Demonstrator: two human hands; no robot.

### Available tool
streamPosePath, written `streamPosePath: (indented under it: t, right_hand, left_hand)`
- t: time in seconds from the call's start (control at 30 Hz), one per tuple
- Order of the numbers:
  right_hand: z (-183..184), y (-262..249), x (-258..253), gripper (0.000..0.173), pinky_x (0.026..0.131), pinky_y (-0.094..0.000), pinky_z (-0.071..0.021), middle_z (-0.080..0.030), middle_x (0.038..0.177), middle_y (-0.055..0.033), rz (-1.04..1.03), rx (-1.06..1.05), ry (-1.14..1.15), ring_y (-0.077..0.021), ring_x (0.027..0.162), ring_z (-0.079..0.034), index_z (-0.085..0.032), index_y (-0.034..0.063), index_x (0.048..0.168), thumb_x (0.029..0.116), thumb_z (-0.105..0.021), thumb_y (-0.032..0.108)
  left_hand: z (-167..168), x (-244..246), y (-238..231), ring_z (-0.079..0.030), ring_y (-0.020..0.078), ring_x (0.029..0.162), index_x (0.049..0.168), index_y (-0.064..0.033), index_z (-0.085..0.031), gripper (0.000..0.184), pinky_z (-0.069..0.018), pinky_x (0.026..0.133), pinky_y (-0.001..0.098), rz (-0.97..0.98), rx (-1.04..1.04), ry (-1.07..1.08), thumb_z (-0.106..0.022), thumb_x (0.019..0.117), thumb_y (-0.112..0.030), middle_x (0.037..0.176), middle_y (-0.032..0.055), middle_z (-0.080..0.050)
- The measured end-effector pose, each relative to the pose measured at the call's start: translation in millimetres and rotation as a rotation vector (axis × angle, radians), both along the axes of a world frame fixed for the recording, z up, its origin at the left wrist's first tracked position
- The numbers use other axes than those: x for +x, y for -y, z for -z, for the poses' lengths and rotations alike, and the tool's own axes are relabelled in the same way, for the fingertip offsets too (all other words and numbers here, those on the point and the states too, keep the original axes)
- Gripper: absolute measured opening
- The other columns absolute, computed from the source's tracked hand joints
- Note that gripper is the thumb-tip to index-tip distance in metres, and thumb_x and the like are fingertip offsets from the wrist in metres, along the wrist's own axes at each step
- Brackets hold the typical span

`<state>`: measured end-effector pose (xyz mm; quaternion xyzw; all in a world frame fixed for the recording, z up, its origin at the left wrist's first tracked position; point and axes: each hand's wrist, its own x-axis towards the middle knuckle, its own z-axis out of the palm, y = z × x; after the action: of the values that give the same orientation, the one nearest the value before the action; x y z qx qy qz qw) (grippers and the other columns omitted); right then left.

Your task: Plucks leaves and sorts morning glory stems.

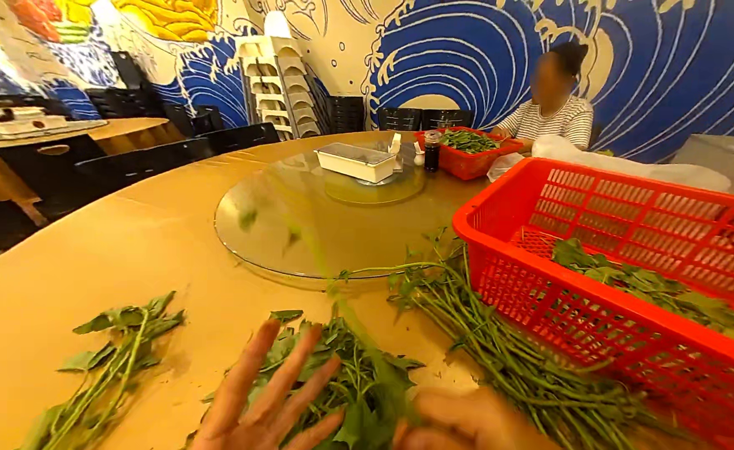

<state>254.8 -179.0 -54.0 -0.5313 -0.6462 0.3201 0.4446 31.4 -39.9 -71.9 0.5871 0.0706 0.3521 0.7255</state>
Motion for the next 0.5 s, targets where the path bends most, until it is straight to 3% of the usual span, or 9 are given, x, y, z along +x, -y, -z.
streamPosePath:
  t: [0.07, 0.13, 0.17, 0.23, 0.33, 0.43, 0.5]
  right_hand:
    - [-0.2, -2.8, 39.0, 0.028, 0.055, -0.0315, -0.0523, -0.066, 0.074, -0.0095, 0.214, 0.069, 0.234, -0.0151, 0.058, -0.060, -0.071, 0.0002, 0.112, 0.1066, -0.052, 0.020]
    - [6.5, -1.6, 74.1, 0.029, 0.057, -0.0374, -0.0551, -0.065, 0.075, -0.0072, 0.471, 0.016, 0.508, -0.0191, 0.060, -0.062, -0.065, 0.0073, 0.125, 0.1060, -0.053, 0.025]
    - [9.6, 0.5, 85.6, 0.036, 0.060, -0.0422, -0.0559, -0.066, 0.074, -0.0083, 0.569, -0.051, 0.610, -0.0232, 0.061, -0.064, -0.059, 0.0088, 0.137, 0.1050, -0.055, 0.025]
    - [18.8, 3.7, 96.3, 0.045, 0.062, -0.0499, -0.0554, -0.065, 0.071, -0.0130, 0.700, -0.169, 0.732, -0.0320, 0.063, -0.066, -0.048, 0.0062, 0.146, 0.1039, -0.058, 0.020]
    - [37.2, 7.4, 100.9, 0.045, 0.066, -0.0544, -0.0568, -0.068, 0.077, -0.0179, 0.733, -0.223, 0.821, -0.0402, 0.070, -0.069, -0.043, 0.0077, 0.149, 0.1053, -0.053, 0.012]
    - [43.5, 7.6, 102.6, 0.058, 0.073, -0.0562, -0.0571, -0.070, 0.098, -0.0229, 0.633, -0.271, 0.803, -0.0435, 0.082, -0.070, -0.034, 0.0256, 0.161, 0.1070, -0.046, 0.008]
    - [41.8, 3.8, 105.0, 0.060, 0.075, -0.0537, -0.0569, -0.071, 0.094, -0.0213, 0.592, -0.282, 0.736, -0.0406, 0.081, -0.070, -0.028, 0.0310, 0.164, 0.1089, -0.046, 0.014]
  left_hand:
    - [2.0, -6.5, -4.3, -0.050, 0.0333, 0.141, 0.159, -0.0254, -0.030, 0.064, -0.0492, 0.107, 0.0563, -0.033, 0.009, -0.136, -0.057, 0.1031, -0.041, 0.160, 0.0038, -0.042]
    - [2.0, -6.9, -5.4, -0.056, 0.0275, 0.135, 0.155, -0.0121, -0.031, 0.054, -0.0519, 0.106, 0.0509, -0.142, -0.006, -0.252, -0.049, 0.1076, -0.031, 0.154, 0.0029, -0.049]
    - [1.7, -6.8, -6.2, -0.058, 0.0256, 0.132, 0.152, -0.0094, -0.034, 0.048, -0.0532, 0.105, 0.0488, -0.181, -0.016, -0.283, -0.045, 0.1087, -0.027, 0.151, 0.0026, -0.052]
    - [2.4, -8.1, -8.3, -0.061, 0.0245, 0.129, 0.148, -0.0085, -0.039, 0.042, -0.0553, 0.102, 0.0468, -0.213, -0.035, -0.290, -0.041, 0.1098, -0.025, 0.147, 0.0022, -0.056]
    - [5.2, -11.1, -10.3, -0.063, 0.0238, 0.126, 0.144, -0.0111, -0.045, 0.038, -0.0558, 0.101, 0.0457, -0.203, -0.039, -0.265, -0.042, 0.1102, -0.027, 0.144, 0.0012, -0.059]
    - [4.1, -10.9, -9.8, -0.065, 0.0223, 0.123, 0.140, -0.0119, -0.048, 0.035, -0.0570, 0.100, 0.0430, -0.198, -0.036, -0.281, -0.042, 0.1098, -0.027, 0.140, 0.0005, -0.062]
    - [4.3, -10.6, -9.1, -0.065, 0.0219, 0.123, 0.140, -0.0110, -0.048, 0.035, -0.0568, 0.099, 0.0427, -0.191, -0.037, -0.293, -0.043, 0.1097, -0.027, 0.139, 0.0009, -0.063]
